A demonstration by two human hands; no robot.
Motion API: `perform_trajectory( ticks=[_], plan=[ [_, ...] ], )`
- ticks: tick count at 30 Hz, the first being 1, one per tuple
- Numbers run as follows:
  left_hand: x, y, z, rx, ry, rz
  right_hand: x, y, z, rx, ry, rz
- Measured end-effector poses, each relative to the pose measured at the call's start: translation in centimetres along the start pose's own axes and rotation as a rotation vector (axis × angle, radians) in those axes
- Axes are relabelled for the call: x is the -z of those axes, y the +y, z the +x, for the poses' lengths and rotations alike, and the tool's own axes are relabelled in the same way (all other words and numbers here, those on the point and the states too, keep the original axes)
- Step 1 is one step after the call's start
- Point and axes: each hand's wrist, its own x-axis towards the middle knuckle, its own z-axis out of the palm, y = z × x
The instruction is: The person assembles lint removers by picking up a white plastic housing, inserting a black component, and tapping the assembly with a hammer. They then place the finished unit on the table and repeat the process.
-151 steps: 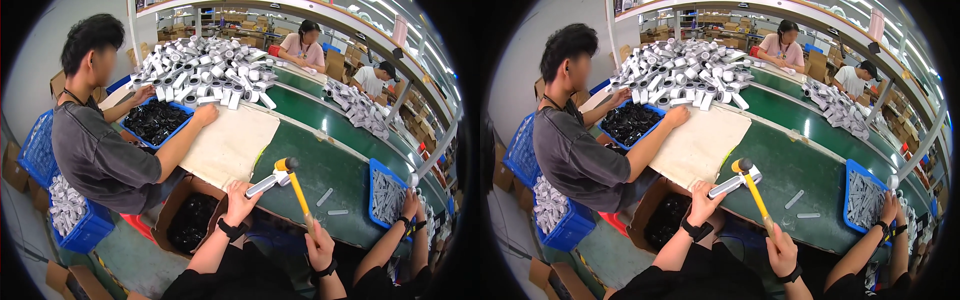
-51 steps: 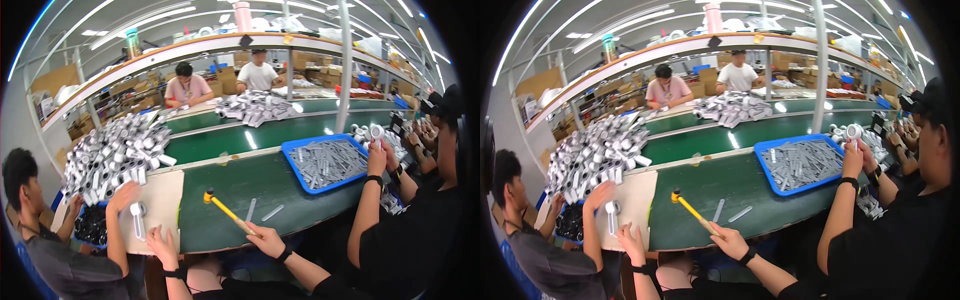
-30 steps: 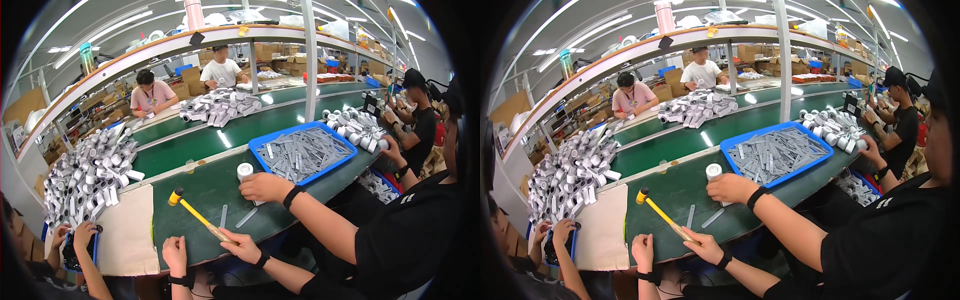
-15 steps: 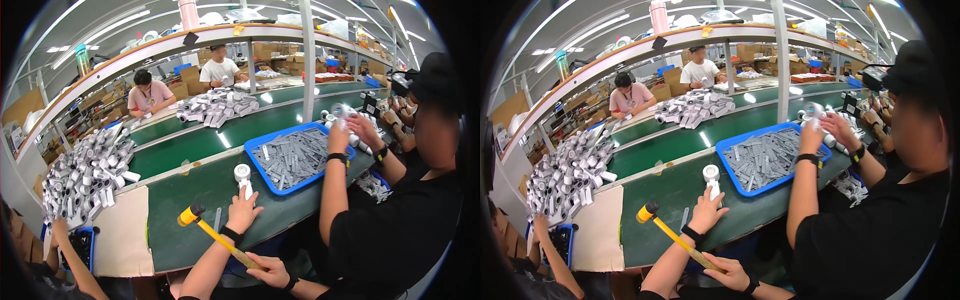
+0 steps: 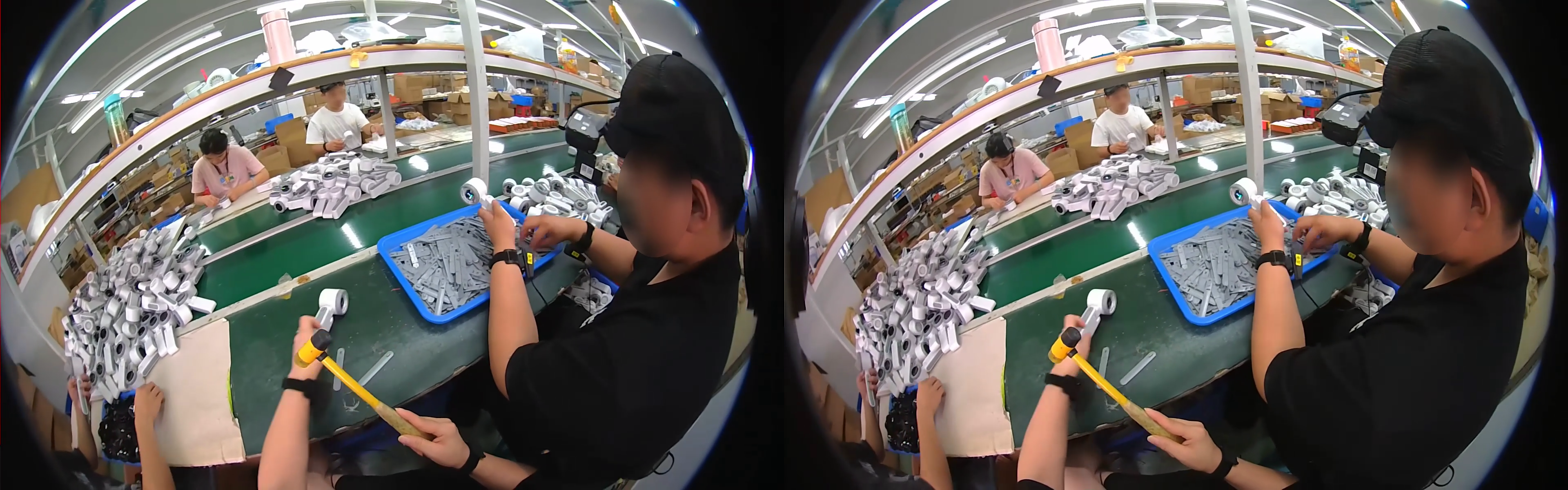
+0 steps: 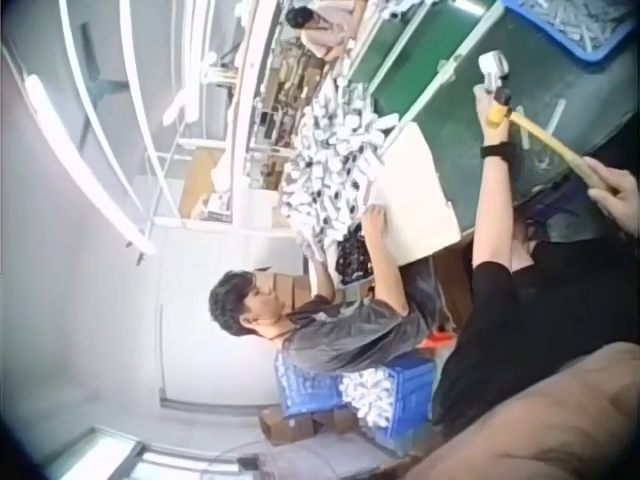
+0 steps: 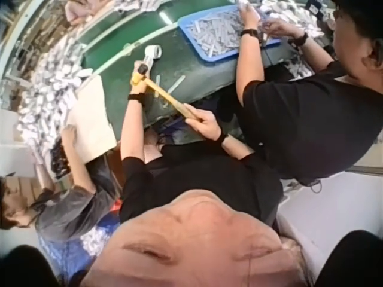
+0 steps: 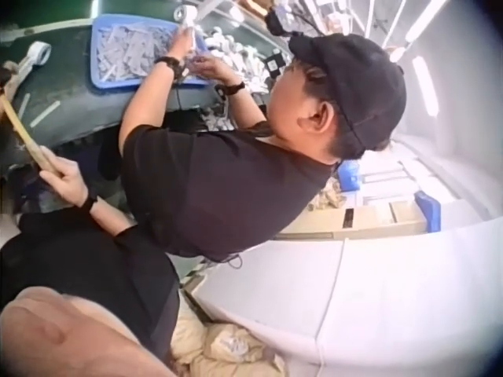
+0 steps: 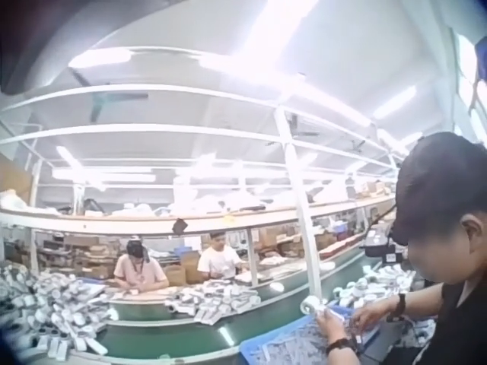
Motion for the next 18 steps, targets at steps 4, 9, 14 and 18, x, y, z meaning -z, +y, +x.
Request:
perform_trajectory(
  ticks=[4,9,14,18],
  plan=[
    [6.8,-1.3,-5.4,-0.002,0.038,0.075,-0.7,1.0,0.9,0.02,-0.034,-0.051],
    [11.0,-0.9,-12.2,0.148,0.109,0.043,-1.4,2.1,2.8,0.067,-0.094,-0.271],
    [11.8,-1.0,-17.0,0.176,0.324,0.076,-3.2,1.0,5.1,0.128,-0.195,-0.459],
    [11.8,-1.0,-18.2,0.155,0.393,0.076,-4.7,-1.0,5.7,0.244,-0.224,-0.532]
  ],
)
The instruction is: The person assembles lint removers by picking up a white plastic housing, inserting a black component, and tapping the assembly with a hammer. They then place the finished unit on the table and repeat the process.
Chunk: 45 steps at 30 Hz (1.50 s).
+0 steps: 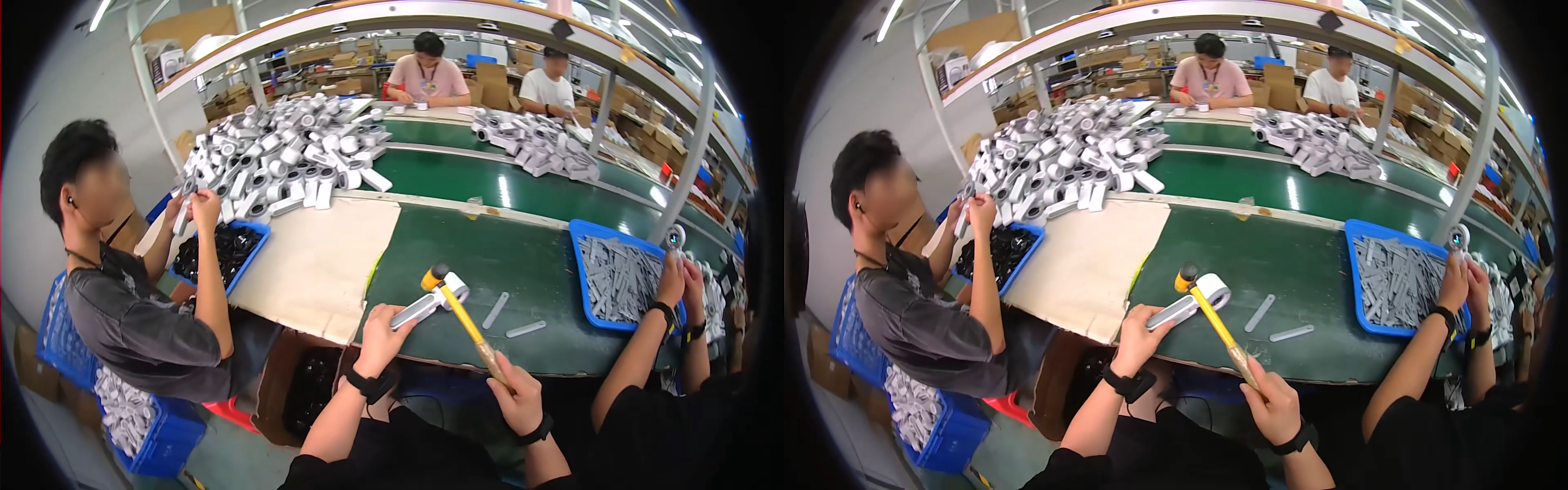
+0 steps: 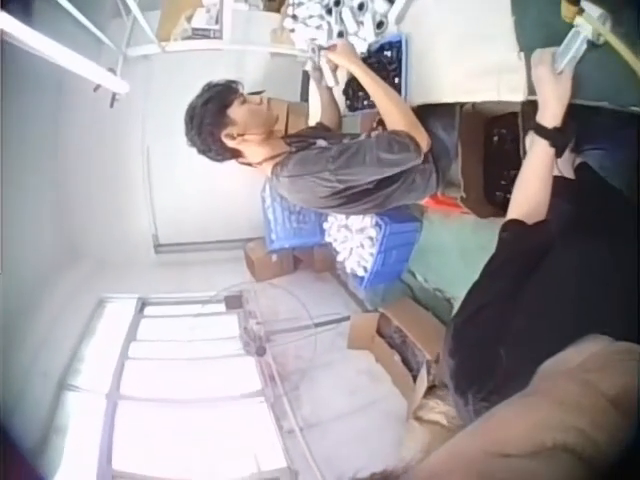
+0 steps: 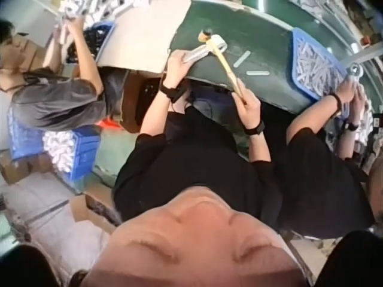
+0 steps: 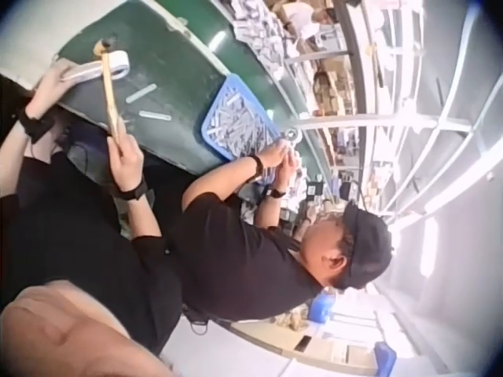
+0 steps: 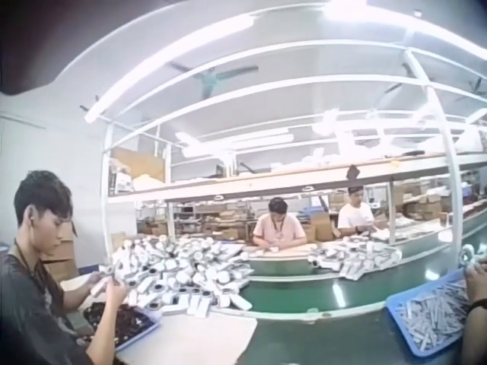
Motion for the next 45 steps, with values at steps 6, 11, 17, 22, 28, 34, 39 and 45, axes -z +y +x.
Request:
perform_trajectory(
  ticks=[6,11,17,22,28,34,39,45],
  plan=[
    [-0.1,0.1,-0.2,0.025,-0.01,-0.043,-0.2,-0.2,-0.5,0.095,-0.029,-0.043],
    [-0.3,-0.1,0.0,0.0,0.001,-0.064,-0.2,-0.9,-0.4,0.104,-0.006,-0.093],
    [-0.1,-0.3,0.1,-0.058,0.021,0.023,-0.1,-0.5,0.2,0.067,-0.156,-0.19],
    [0.1,-0.3,-0.5,-0.048,0.044,-0.018,-0.8,-0.6,-0.4,0.072,-0.073,-0.101],
    [1.1,-0.7,-2.5,0.047,0.105,0.171,-0.2,-1.8,0.5,0.08,-0.087,-0.086],
    [1.0,-0.9,-2.6,0.085,0.131,0.187,-0.9,-1.7,0.4,0.109,-0.246,-0.162],
    [0.7,-1.0,-2.7,0.074,0.147,0.15,-1.1,-2.1,0.0,0.134,-0.132,-0.106],
    [0.6,-1.0,-2.7,0.091,0.13,0.156,-0.7,-2.2,0.2,0.118,-0.176,-0.17]
  ],
)
